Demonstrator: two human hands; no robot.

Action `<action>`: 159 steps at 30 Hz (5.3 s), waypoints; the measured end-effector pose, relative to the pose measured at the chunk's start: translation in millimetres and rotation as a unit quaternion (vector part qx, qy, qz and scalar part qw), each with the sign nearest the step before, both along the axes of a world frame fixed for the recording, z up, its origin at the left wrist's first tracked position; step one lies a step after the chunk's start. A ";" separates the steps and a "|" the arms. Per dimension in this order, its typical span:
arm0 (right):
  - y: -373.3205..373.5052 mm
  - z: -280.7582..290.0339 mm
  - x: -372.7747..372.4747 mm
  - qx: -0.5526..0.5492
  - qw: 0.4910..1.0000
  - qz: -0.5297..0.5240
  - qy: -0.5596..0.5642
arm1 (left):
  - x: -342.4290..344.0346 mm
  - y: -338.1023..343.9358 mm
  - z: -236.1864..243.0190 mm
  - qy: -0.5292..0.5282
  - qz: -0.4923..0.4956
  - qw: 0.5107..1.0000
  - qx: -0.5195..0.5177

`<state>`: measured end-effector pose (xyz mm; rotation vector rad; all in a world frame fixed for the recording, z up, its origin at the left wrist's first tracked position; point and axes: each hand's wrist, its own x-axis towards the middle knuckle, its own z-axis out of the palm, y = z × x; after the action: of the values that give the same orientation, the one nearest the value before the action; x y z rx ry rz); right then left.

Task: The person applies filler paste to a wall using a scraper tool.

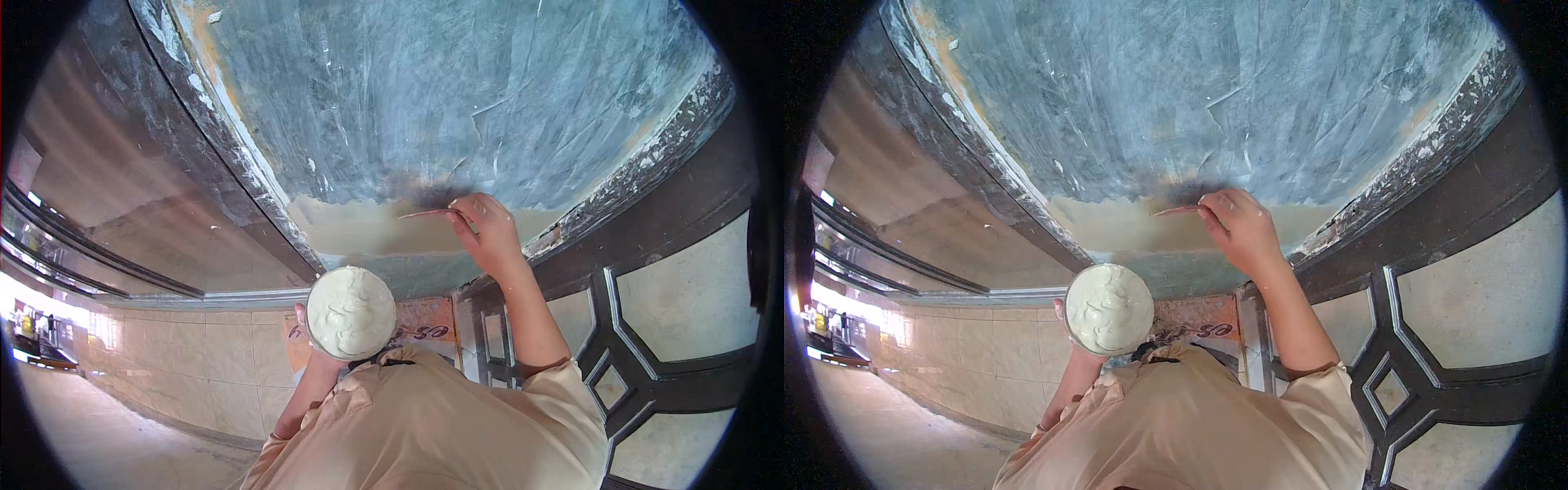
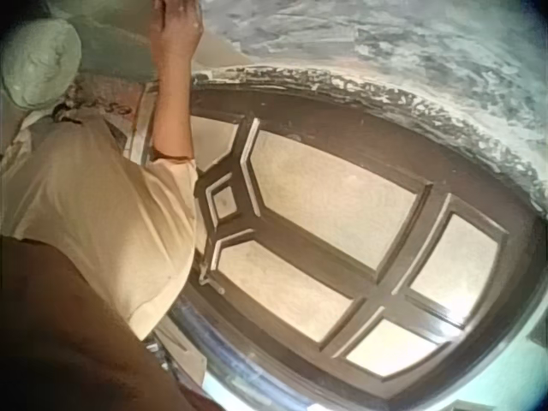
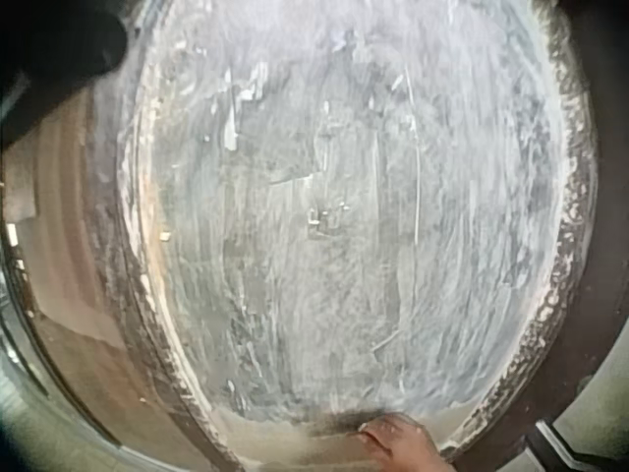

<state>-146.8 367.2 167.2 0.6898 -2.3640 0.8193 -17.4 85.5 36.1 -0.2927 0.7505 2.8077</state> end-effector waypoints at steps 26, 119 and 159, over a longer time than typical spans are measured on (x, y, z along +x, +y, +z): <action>19.1 3.3 32.5 -0.054 0.978 0.134 0.150 | -5.8 15.6 1.7 0.065 -0.023 0.991 0.116; -28.5 -44.6 6.2 -0.071 0.994 -0.084 0.016 | 0.4 -22.2 -4.5 0.041 -0.036 0.993 0.101; -85.8 -66.8 12.2 -0.027 0.999 -0.033 -0.005 | -4.5 -70.0 -3.6 0.035 -0.010 0.998 0.046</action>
<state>-134.7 281.4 100.4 0.5835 -2.3509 0.8576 -21.9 15.5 32.5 -0.1715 0.6332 2.8356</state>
